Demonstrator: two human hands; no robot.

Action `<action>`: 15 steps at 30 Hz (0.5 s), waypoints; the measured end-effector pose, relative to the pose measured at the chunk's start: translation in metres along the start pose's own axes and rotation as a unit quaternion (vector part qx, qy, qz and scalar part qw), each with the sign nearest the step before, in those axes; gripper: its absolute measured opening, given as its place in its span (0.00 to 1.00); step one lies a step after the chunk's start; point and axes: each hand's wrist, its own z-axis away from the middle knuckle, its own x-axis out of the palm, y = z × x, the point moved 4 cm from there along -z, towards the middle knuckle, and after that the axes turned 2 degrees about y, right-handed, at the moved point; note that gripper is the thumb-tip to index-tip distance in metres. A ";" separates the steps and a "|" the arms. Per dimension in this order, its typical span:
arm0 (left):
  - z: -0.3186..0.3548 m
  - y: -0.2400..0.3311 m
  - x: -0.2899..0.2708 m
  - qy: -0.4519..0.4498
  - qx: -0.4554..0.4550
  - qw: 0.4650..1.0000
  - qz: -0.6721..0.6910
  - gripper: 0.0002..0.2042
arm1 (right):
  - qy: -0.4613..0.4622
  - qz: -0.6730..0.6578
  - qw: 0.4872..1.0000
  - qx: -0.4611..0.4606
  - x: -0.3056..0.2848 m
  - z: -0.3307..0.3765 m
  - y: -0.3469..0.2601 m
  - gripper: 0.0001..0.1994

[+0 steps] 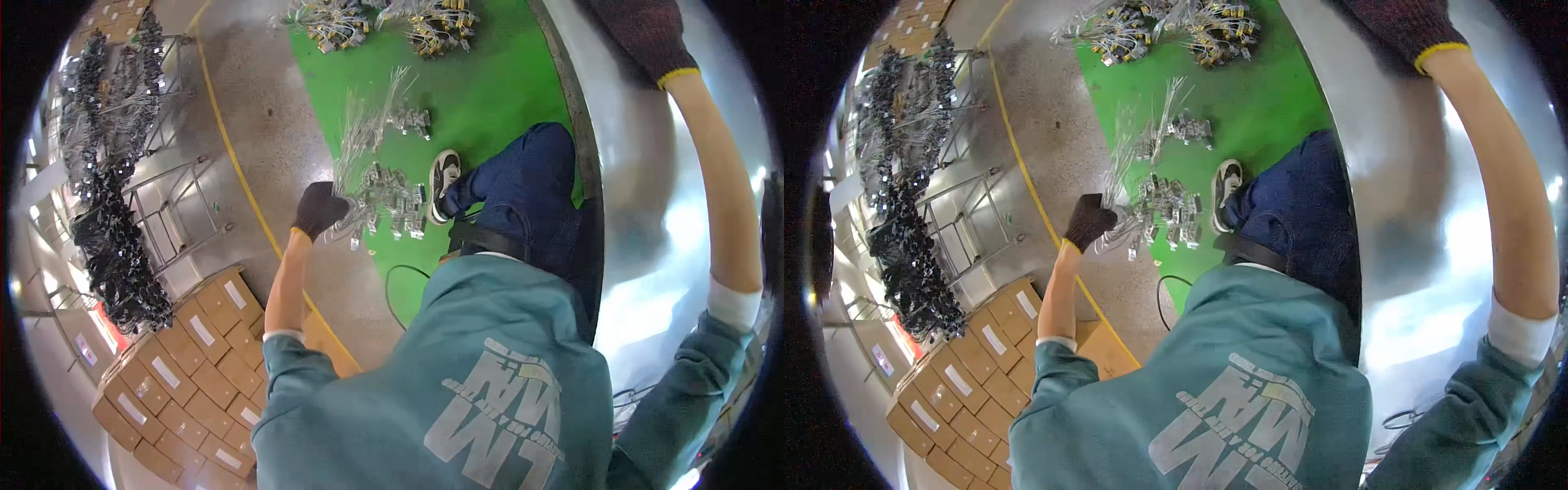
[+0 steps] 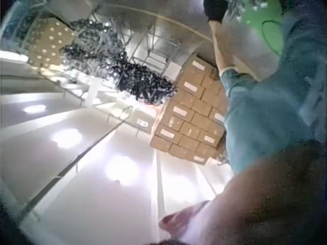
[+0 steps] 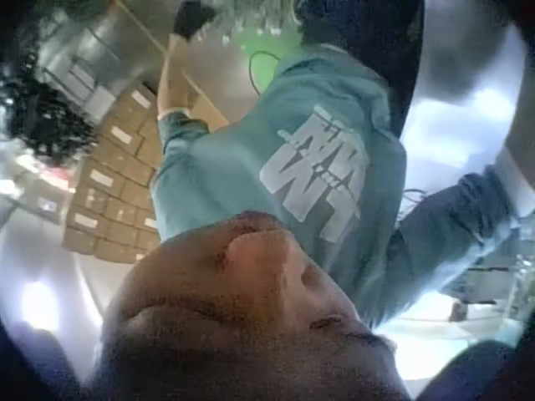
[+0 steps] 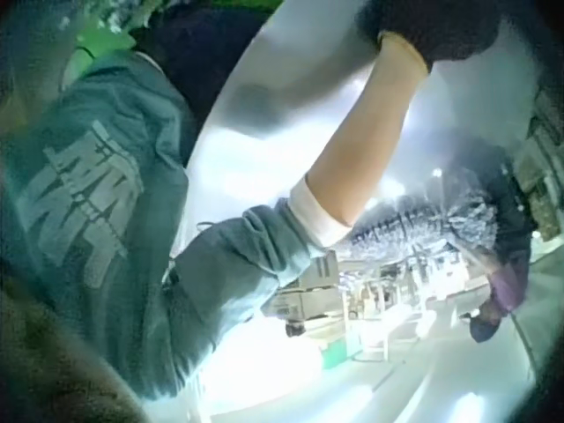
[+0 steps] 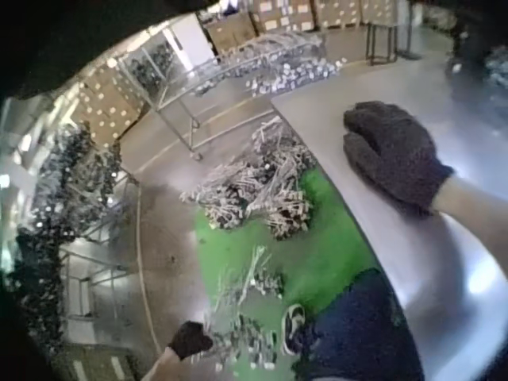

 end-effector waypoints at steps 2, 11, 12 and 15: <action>0.010 0.000 -0.019 0.024 0.004 0.978 0.206 0.11 | 0.017 -0.006 1.000 0.006 0.012 -0.011 0.013 0.17; -0.062 0.163 -0.078 0.152 0.114 0.732 0.654 0.22 | -0.017 -0.081 0.995 -0.048 0.173 0.053 0.106 0.22; -0.088 0.197 -0.102 0.214 0.148 0.737 0.624 0.21 | -0.099 -0.055 0.993 -0.040 0.222 0.060 0.126 0.34; -0.208 0.315 -0.155 0.169 0.258 0.693 0.651 0.19 | -0.146 -0.184 0.967 -0.103 0.310 0.052 0.206 0.31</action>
